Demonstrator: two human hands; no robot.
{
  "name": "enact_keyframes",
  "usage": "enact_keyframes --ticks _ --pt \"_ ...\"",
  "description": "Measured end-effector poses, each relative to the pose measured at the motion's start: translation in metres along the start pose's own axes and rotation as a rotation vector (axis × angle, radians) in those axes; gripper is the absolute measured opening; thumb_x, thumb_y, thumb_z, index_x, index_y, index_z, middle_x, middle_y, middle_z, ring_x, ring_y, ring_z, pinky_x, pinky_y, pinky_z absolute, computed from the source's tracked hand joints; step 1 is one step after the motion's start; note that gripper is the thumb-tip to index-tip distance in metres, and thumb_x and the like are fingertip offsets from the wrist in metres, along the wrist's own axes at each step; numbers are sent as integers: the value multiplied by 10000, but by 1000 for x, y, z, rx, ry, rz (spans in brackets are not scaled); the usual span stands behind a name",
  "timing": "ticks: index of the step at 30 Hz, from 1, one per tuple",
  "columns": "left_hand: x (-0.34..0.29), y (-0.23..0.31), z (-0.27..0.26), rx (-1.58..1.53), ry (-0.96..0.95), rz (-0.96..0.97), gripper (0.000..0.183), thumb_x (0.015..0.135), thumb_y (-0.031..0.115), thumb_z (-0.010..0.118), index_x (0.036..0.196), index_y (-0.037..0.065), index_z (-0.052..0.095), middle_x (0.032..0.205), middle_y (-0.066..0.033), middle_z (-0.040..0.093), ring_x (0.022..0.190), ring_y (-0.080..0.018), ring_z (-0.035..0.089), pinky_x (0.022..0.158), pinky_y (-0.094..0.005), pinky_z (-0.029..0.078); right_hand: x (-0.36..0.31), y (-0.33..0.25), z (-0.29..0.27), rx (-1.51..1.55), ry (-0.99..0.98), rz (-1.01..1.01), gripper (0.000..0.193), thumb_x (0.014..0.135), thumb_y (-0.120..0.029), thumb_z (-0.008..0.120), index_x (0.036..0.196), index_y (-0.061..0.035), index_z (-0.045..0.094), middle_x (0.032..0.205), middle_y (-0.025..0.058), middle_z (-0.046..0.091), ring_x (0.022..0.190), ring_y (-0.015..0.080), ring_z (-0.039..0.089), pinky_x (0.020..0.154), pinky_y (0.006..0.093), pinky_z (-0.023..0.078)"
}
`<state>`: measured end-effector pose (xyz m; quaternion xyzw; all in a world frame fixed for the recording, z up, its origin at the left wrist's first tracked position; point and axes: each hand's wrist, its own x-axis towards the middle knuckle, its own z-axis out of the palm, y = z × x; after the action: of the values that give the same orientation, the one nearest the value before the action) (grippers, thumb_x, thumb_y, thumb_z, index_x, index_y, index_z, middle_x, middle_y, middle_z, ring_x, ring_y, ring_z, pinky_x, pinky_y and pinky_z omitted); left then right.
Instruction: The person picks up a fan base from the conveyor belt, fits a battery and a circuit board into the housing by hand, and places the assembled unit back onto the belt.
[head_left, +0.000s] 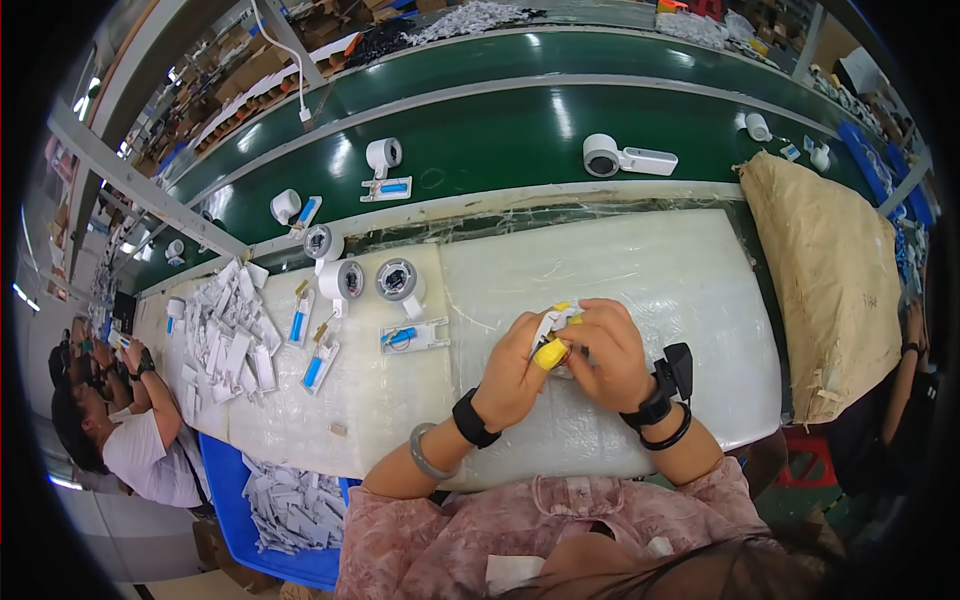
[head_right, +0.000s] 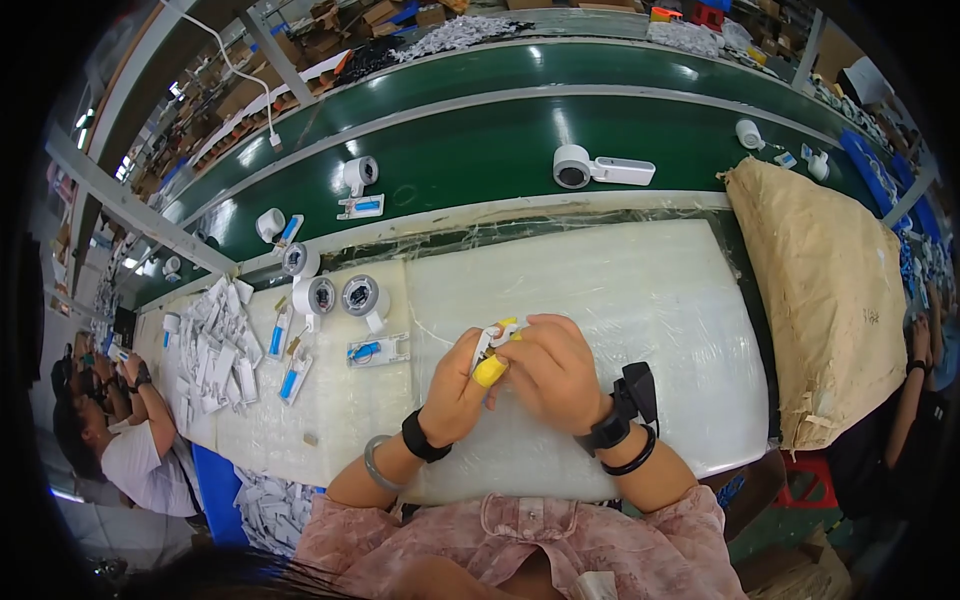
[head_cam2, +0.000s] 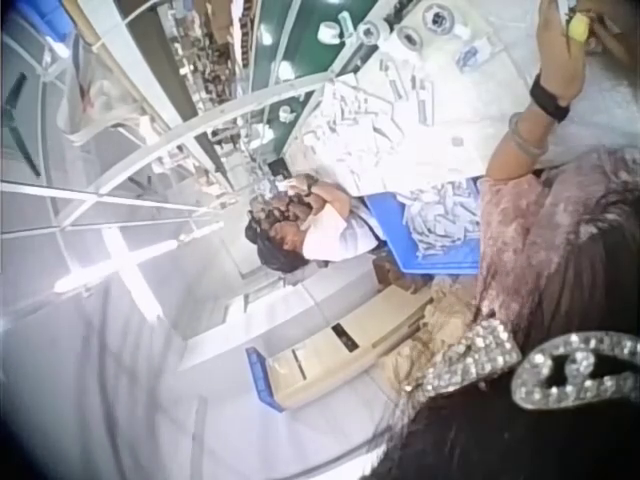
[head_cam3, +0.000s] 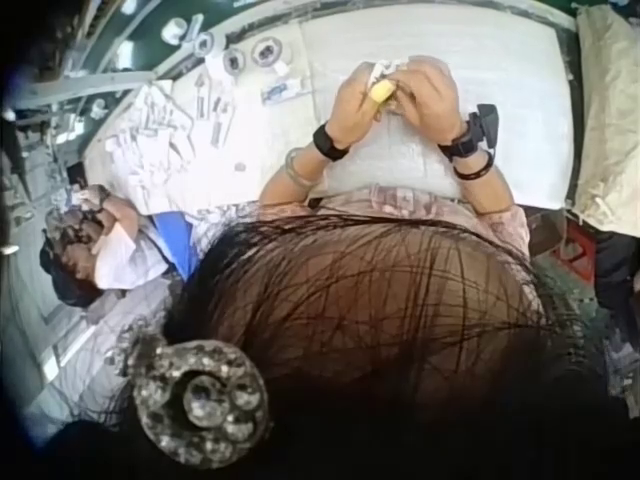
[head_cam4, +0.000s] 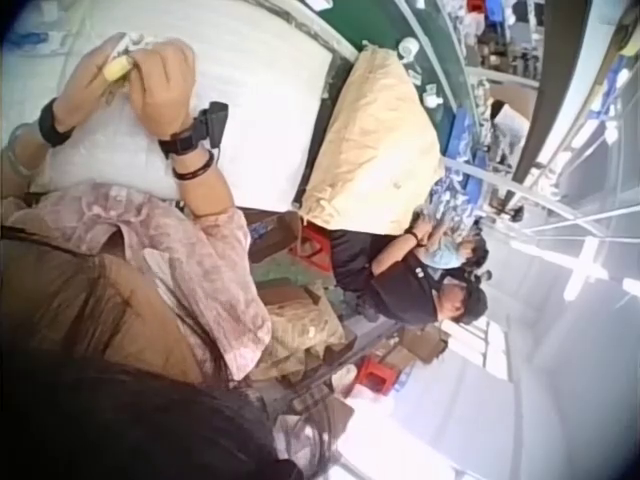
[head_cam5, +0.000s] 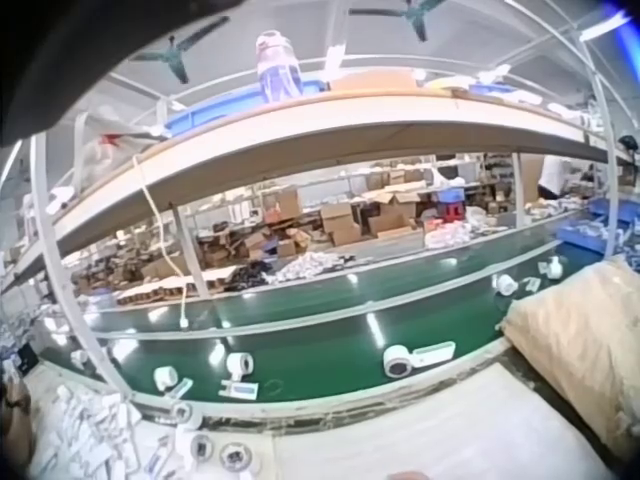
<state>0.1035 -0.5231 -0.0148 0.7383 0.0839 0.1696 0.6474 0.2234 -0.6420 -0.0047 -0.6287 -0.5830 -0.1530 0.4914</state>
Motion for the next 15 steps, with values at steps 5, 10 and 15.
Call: enact_keyframes --ticks 5,10,15 --pt "-3 0 3 -164 -39 -95 332 1014 207 453 1287 17 461 814 -27 529 573 -77 489 500 -213 420 -5 8 1 60 1 -18 236 676 40 715 895 -24 656 842 109 607 795 291 628 825 421 542" --pt "-4 2 3 -268 -50 -167 329 1018 206 450 1290 21 457 771 -26 537 533 -77 484 497 -211 405 -2 10 0 112 -22 -37 220 690 50 714 888 -21 652 822 107 601 779 279 626 859 435 543" --pt "-3 3 5 -291 -36 -179 314 1022 212 450 1274 26 461 692 -17 529 517 -71 484 486 -209 389 2 11 -5 138 -85 -59 216 700 43 721 892 -20 646 807 108 593 763 274 620 877 443 540"
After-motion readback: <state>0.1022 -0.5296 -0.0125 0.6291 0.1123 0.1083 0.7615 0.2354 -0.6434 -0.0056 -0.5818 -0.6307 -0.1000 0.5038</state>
